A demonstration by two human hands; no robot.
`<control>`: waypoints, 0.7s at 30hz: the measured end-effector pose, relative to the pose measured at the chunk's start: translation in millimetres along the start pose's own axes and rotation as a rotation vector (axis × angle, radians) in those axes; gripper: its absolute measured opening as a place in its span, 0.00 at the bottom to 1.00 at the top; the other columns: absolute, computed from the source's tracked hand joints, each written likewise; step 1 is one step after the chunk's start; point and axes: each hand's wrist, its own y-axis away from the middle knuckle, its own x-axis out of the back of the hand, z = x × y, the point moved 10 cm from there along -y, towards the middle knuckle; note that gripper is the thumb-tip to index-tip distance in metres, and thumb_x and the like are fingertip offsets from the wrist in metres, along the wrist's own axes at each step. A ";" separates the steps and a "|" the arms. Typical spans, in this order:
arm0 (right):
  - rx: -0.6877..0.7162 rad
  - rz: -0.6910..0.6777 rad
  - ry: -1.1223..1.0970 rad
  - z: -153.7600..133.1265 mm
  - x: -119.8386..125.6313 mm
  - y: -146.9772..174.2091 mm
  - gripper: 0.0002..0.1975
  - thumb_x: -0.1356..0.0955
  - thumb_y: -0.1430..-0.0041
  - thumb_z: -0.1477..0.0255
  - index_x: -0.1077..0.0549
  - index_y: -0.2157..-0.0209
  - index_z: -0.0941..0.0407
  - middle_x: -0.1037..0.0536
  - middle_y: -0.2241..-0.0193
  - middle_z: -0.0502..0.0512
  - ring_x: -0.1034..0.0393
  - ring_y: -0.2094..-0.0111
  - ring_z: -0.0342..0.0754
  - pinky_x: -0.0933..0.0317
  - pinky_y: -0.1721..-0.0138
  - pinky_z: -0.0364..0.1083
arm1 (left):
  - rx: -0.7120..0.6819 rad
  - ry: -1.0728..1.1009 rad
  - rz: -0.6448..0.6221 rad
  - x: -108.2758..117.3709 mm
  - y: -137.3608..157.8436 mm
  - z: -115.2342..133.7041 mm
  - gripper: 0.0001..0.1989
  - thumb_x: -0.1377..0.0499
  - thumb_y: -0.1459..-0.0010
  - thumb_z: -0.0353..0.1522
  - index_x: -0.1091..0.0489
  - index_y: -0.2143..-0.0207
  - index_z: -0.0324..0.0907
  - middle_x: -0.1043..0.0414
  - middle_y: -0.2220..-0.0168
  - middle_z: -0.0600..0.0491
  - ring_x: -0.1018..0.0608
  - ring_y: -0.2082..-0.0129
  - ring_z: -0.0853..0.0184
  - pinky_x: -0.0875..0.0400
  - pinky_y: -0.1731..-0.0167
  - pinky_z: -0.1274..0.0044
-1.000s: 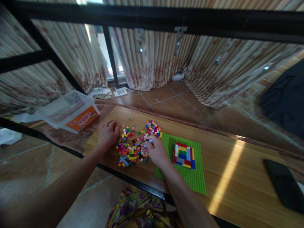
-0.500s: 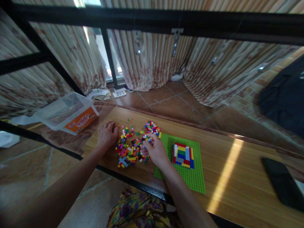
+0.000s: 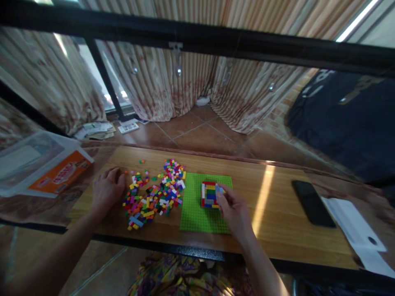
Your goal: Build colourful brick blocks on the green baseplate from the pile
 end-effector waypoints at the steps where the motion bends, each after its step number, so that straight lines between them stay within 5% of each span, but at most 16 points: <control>1: 0.006 0.033 0.010 2.6 10.7 -2.0 0.29 0.29 0.47 0.53 0.25 0.49 0.57 0.30 0.79 0.46 0.39 0.81 0.40 0.44 0.82 0.40 | 0.000 -0.001 -0.006 -0.9 -0.5 -0.4 0.24 0.52 0.37 0.38 0.31 0.45 0.37 0.31 0.42 0.41 0.30 0.43 0.50 0.39 0.42 0.60; 5: 0.049 0.098 0.071 7.6 29.7 -9.0 0.29 0.31 0.45 0.55 0.26 0.47 0.58 0.26 0.76 0.49 0.35 0.77 0.42 0.39 0.77 0.43 | -0.011 -0.012 -0.027 -3.2 -2.3 -0.5 0.24 0.53 0.37 0.39 0.31 0.45 0.37 0.31 0.42 0.40 0.31 0.42 0.50 0.40 0.42 0.60; 14: 0.086 -0.021 0.136 14.0 4.8 -16.5 0.22 0.32 0.44 0.63 0.27 0.49 0.55 0.19 0.68 0.52 0.25 0.69 0.48 0.33 0.65 0.48 | -0.026 -0.040 -0.035 -1.2 -3.7 1.4 0.26 0.54 0.37 0.40 0.31 0.45 0.35 0.31 0.43 0.38 0.31 0.42 0.46 0.39 0.42 0.57; 21: 0.203 0.072 0.467 -7.7 16.8 -21.0 0.08 0.31 0.44 0.65 0.24 0.66 0.53 0.19 0.68 0.54 0.24 0.68 0.50 0.33 0.64 0.49 | -0.036 -0.027 -0.050 -3.8 -4.6 0.2 0.26 0.54 0.36 0.41 0.32 0.44 0.34 0.32 0.42 0.37 0.31 0.42 0.45 0.39 0.42 0.55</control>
